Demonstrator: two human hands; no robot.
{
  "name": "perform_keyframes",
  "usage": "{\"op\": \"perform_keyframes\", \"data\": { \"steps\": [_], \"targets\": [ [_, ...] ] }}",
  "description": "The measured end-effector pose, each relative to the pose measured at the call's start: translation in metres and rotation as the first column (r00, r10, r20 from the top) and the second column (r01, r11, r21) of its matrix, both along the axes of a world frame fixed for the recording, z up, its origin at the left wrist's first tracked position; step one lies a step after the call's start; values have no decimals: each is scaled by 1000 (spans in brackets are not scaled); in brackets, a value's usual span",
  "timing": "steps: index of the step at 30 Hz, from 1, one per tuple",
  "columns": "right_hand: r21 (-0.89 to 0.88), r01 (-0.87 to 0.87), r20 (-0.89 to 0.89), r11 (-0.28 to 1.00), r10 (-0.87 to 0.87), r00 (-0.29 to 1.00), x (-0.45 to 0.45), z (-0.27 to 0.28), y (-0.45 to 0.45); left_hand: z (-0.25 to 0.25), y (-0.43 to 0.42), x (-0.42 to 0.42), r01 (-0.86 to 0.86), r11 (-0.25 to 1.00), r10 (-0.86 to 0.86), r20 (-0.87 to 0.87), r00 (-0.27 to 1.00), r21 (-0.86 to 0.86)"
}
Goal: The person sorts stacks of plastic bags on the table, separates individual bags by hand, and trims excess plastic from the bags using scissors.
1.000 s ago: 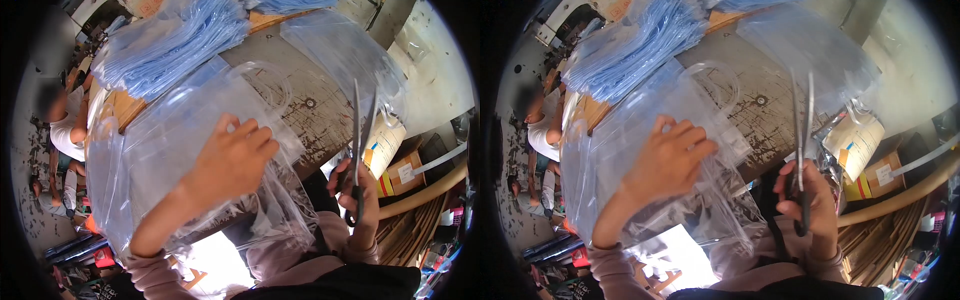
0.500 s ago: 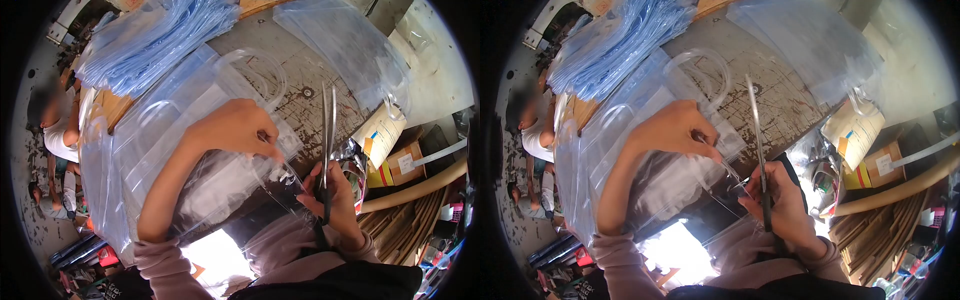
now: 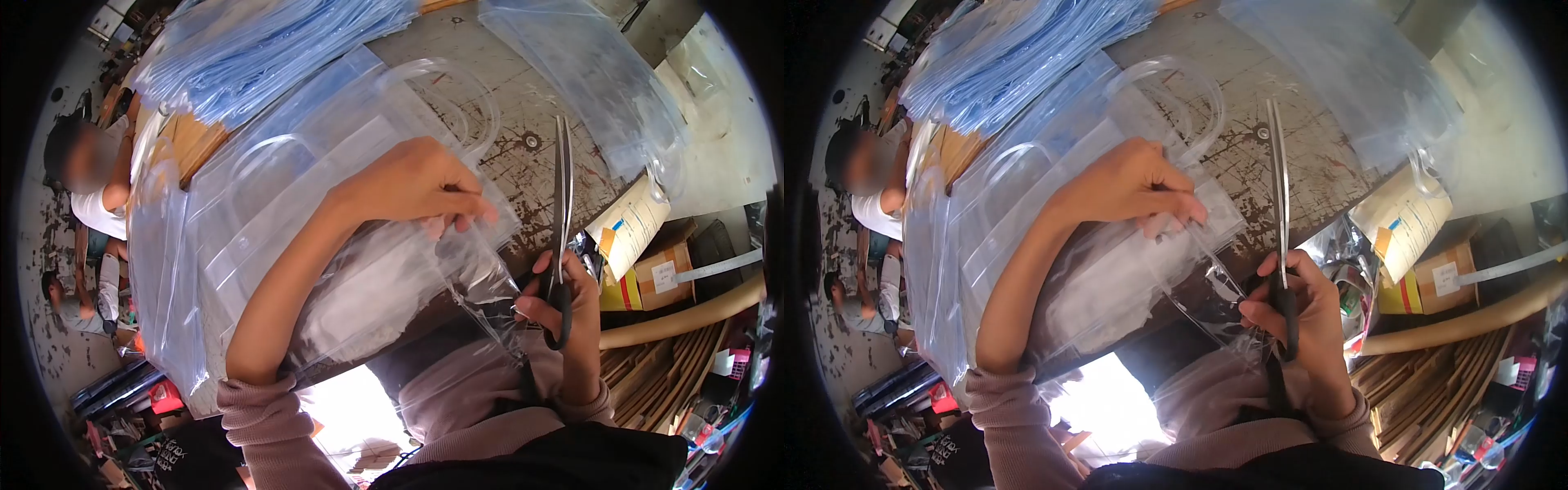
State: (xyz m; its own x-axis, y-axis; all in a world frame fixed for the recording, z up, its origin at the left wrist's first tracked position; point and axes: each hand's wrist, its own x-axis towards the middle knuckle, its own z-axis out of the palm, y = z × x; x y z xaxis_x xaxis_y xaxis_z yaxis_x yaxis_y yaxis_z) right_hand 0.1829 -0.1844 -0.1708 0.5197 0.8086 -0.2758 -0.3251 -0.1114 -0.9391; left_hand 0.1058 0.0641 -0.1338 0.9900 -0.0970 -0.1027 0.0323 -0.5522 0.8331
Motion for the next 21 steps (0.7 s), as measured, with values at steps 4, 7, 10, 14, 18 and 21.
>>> {"op": "perform_keyframes", "data": {
  "steps": [4,7,10,14,18,21],
  "targets": [
    [26,-4,-9,1000,4,1000,3,-3,0,-3,1,0,-105,989,101,-43,994,-106],
    [34,-13,-6,999,13,1000,3,-4,0,-3,4,1,-93,984,85,-56,995,-152],
    [57,0,-18,998,1,1000,2,-6,1,-7,3,0,-116,968,110,-40,993,-221],
    [100,0,-32,995,3,999,2,-6,0,-1,4,-1,-165,957,151,-75,986,-241],
    [131,7,-53,991,0,999,1,-12,-2,15,26,-13,-41,977,16,120,993,208],
    [105,14,-49,994,-9,999,1,-12,-2,25,38,-25,-73,907,-25,227,974,415]
  ]
}}
